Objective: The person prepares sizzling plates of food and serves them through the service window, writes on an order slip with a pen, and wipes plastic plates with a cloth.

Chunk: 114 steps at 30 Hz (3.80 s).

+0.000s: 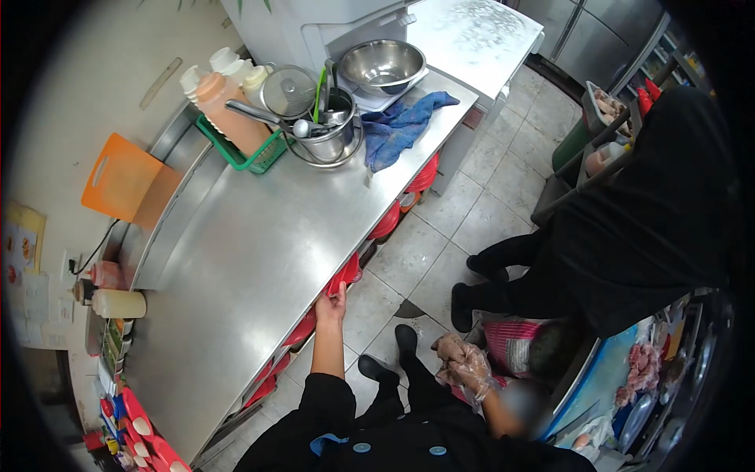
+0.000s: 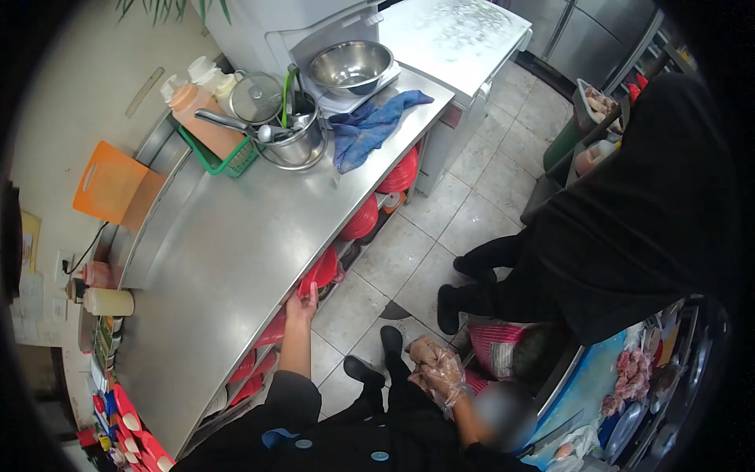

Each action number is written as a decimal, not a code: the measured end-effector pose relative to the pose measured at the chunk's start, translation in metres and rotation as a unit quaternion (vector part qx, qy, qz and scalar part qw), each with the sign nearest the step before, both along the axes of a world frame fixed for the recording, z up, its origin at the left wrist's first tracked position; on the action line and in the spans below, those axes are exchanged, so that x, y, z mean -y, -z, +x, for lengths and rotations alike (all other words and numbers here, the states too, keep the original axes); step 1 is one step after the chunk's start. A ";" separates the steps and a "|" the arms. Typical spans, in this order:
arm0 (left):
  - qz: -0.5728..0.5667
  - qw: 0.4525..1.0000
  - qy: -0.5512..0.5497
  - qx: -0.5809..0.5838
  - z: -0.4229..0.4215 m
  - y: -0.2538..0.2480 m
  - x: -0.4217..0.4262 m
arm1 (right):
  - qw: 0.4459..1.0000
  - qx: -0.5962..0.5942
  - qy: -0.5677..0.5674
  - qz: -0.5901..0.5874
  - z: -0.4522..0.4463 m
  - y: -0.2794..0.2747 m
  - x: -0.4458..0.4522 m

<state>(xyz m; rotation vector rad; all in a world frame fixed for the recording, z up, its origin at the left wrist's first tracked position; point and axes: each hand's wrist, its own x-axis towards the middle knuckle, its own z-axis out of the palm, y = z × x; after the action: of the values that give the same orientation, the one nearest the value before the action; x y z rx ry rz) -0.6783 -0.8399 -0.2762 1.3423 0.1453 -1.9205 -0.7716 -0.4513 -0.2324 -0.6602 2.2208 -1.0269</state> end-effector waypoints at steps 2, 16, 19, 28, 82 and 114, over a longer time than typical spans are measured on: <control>0.060 0.988 0.037 -0.140 0.011 0.004 0.000 | 1.000 0.005 -0.012 0.004 -0.001 -0.011 0.011; 0.041 0.992 0.096 -0.073 0.046 -0.028 -0.040 | 0.999 0.021 0.028 -0.040 0.001 0.010 0.002; -0.005 0.978 0.205 -0.032 0.066 -0.045 -0.053 | 0.993 0.069 0.036 -0.092 -0.005 0.021 -0.004; -0.053 0.940 0.335 -0.040 0.087 -0.074 -0.084 | 0.981 -0.151 0.089 -0.083 -0.033 -0.033 0.029; -0.438 0.763 0.212 0.426 0.439 -0.119 0.077 | 0.820 -0.273 -0.489 -0.120 0.329 -0.105 0.485; -0.595 0.702 -0.113 0.374 0.359 -0.364 0.066 | 0.693 -0.430 -0.336 -0.471 0.342 -0.321 0.466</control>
<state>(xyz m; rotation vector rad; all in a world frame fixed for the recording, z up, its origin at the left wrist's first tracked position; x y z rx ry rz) -0.3189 -0.9058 0.0876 0.9297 -1.1030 -0.7216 -0.4293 -0.9169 0.0890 -2.6282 1.5288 -1.5714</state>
